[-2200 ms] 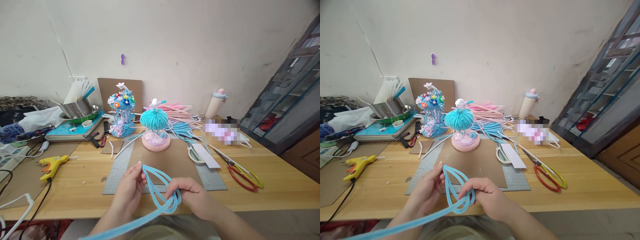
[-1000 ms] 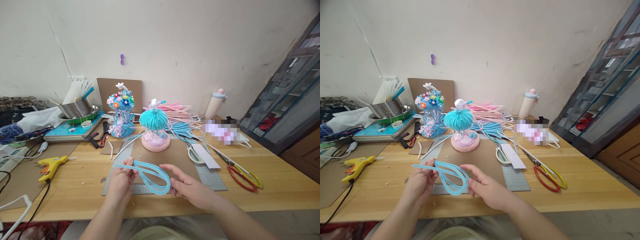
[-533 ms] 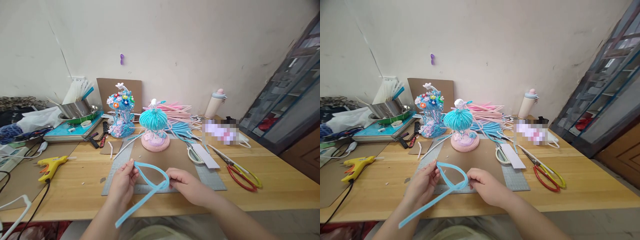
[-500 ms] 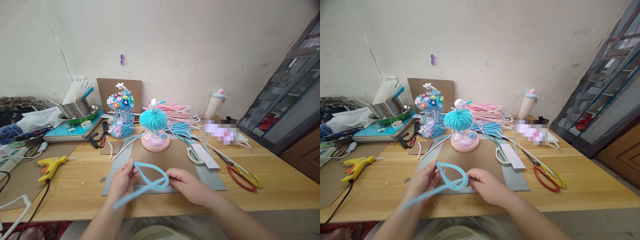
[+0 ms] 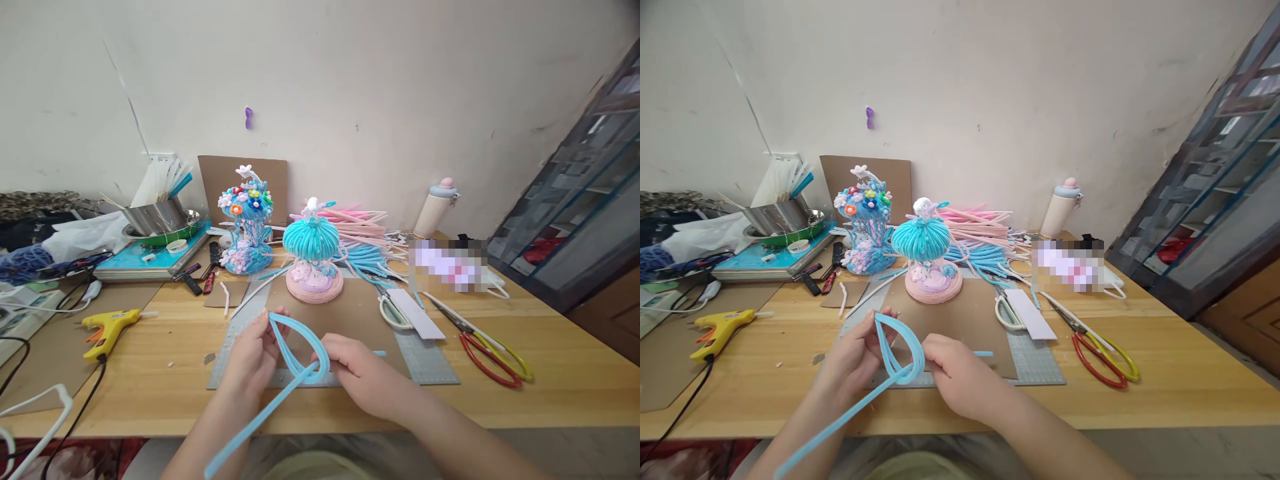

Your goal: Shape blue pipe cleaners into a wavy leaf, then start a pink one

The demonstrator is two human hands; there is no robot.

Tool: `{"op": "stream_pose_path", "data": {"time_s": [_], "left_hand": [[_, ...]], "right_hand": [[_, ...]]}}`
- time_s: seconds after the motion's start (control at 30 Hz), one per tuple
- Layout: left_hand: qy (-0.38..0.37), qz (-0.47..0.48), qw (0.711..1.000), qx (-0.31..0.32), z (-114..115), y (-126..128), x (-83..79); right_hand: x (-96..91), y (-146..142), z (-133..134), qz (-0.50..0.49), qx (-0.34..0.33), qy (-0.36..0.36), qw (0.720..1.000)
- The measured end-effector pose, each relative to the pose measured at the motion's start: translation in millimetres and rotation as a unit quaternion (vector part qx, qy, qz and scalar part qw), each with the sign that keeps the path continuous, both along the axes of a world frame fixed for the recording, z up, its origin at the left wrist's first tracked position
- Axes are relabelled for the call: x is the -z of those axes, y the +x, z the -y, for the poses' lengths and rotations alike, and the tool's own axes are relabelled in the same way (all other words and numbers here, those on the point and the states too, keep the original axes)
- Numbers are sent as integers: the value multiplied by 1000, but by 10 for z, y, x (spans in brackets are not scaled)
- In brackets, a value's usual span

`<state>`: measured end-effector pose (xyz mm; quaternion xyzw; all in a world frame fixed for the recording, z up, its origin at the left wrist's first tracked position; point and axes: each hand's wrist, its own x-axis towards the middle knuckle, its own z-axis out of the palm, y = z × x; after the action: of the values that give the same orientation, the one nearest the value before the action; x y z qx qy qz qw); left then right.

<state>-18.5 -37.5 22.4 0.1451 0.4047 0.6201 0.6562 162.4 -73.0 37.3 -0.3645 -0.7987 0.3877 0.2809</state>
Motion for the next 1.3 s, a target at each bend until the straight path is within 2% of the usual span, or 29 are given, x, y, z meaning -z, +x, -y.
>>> {"op": "stream_pose_path", "data": {"time_s": [0.13,0.3,0.37,0.5,0.6,0.67,0.73,0.8,0.87,1.03,1.2,1.27,1.3], "left_hand": [[-41,28,998,25,-68,-2,-35],[-54,20,998,27,-64,-54,-44],[-56,17,998,25,-61,-83,-46],[-54,21,998,26,-59,-92,-56],[-51,25,998,26,-44,-37,-48],[-45,24,998,21,-28,14,-28],[-41,27,999,13,-17,60,0],[-46,38,998,6,-16,91,27],[-61,56,997,1,-25,102,47],[-99,119,988,-7,-69,75,35],[-124,191,974,-15,-145,-27,-44],[-140,208,968,-24,-178,-81,-71],[-145,213,966,-28,-192,-104,-81]], "right_hand": [[-75,-47,110,51,17,19,998],[-209,77,179,89,80,-57,991],[-265,162,172,97,58,-72,991],[-307,245,126,60,-9,-47,997],[-228,174,104,5,2,-71,997],[-119,82,90,-54,17,-136,989],[17,-12,68,-133,35,-227,964],[155,-85,36,-227,36,-306,924],[267,-126,6,-291,28,-346,892],[389,-130,-1,-322,15,-379,868],[424,-1,85,-342,-60,-454,821],[410,83,148,-332,-93,-428,835],[386,120,184,-321,-104,-395,855]]}}
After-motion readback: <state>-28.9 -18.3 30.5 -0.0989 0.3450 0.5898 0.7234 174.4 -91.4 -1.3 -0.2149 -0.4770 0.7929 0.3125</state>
